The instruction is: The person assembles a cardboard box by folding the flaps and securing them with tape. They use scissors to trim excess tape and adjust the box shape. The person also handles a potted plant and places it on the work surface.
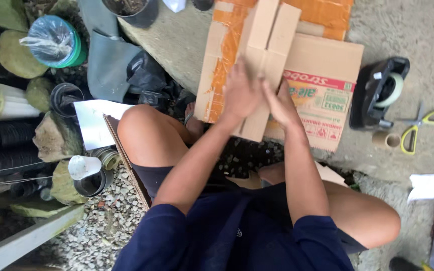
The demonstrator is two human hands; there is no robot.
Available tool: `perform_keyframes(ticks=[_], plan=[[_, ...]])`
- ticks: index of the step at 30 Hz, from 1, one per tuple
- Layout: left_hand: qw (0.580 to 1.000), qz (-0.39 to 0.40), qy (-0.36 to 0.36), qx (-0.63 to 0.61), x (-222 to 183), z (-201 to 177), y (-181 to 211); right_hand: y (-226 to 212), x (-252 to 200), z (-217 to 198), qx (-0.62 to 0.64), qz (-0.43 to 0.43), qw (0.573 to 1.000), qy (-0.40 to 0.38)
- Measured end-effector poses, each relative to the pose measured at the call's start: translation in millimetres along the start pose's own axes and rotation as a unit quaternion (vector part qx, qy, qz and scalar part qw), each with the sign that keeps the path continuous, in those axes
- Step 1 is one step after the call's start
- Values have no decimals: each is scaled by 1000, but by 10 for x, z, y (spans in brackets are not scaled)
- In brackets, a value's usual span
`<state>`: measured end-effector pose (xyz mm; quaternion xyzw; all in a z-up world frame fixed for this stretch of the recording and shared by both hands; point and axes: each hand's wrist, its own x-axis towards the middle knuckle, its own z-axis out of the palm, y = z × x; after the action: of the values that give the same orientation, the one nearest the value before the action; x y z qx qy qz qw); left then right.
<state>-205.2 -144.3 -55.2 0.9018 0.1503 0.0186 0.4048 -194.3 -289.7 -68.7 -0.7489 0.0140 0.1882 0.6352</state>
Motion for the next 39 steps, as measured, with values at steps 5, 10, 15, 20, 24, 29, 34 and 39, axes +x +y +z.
perform_keyframes(ticks=[5,10,15,20,24,29,34,39], plan=[[950,-52,-103,-290,262,-132,-601,-251,86,195,-92,-35,994,51],[937,-41,-110,-328,542,58,-698,-253,-1,158,-13,2,999,42],[938,-65,-107,-324,611,42,-747,-209,51,143,-12,45,997,58],[938,-46,-79,-334,640,60,-736,-159,10,41,-46,40,998,34],[960,-47,-55,-270,673,35,-685,-235,120,-19,-78,25,997,-1],[975,-21,-99,-199,767,-90,-562,-495,363,-164,-94,131,986,-28],[986,38,-54,-156,883,-238,-121,-639,423,-196,-121,120,984,-53],[981,82,-62,-164,1410,-241,115,-670,693,-501,-164,48,985,10]])
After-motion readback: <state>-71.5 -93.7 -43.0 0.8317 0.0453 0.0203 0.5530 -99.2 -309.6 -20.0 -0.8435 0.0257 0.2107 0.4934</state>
